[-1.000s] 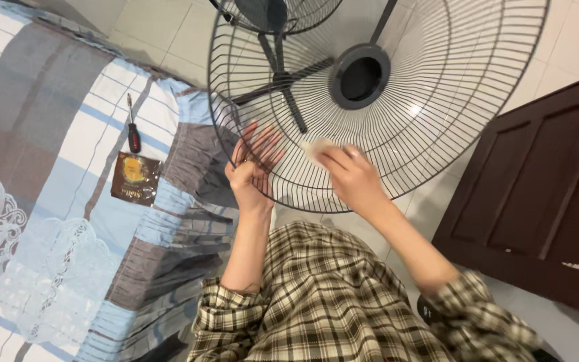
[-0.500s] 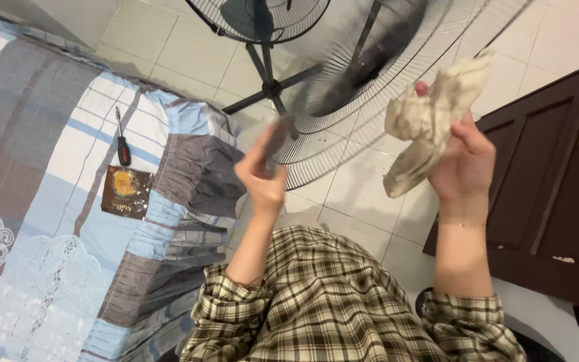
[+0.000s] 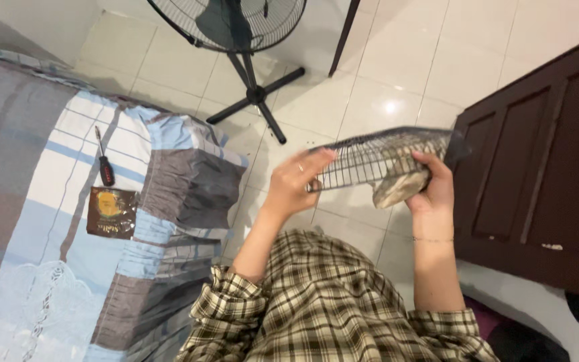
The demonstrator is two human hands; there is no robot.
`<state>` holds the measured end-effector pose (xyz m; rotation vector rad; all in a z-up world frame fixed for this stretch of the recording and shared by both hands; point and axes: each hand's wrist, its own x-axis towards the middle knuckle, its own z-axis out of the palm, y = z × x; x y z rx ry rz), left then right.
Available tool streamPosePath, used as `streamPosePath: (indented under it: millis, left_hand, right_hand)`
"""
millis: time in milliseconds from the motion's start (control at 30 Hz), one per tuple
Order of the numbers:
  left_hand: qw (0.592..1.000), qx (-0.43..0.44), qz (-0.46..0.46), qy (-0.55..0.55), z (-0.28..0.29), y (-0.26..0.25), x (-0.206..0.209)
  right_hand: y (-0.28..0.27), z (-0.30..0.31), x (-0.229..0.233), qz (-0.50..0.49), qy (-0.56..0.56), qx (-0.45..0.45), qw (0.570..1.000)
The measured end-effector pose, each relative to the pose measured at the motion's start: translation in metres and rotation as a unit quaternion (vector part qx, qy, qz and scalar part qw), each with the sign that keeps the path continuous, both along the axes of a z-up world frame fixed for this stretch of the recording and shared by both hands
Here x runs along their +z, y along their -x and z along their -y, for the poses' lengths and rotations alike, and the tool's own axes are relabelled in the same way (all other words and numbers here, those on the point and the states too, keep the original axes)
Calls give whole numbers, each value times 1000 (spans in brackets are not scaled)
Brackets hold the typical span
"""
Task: The person cleans a fan by removing the front and back grilles, wiping them with a cloth, and then reassembling the fan by securing the grilles back onto the motor housing using a screwdriver.
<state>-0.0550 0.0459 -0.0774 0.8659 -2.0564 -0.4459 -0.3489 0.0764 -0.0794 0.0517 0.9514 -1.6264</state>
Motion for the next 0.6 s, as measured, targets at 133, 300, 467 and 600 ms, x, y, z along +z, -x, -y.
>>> streamPosePath:
  millis: [133,300,467,600]
  left_hand:
    - [988,46,19,-143,-14,0,-43]
    - [639,97,-387,-658,-35,13,-109]
    - [164,-125,-812,-546,-37,2,-125]
    - [181,-147,-833,-501,-7,-4,-98]
  right_hand:
    - [-5,-12,6,29,60,39,997]
    - [-10,-21,25,-18,156,36,987]
    - [16,-46,16,1,219,25,976]
    - [26,-59,-3,17,235,23,972]
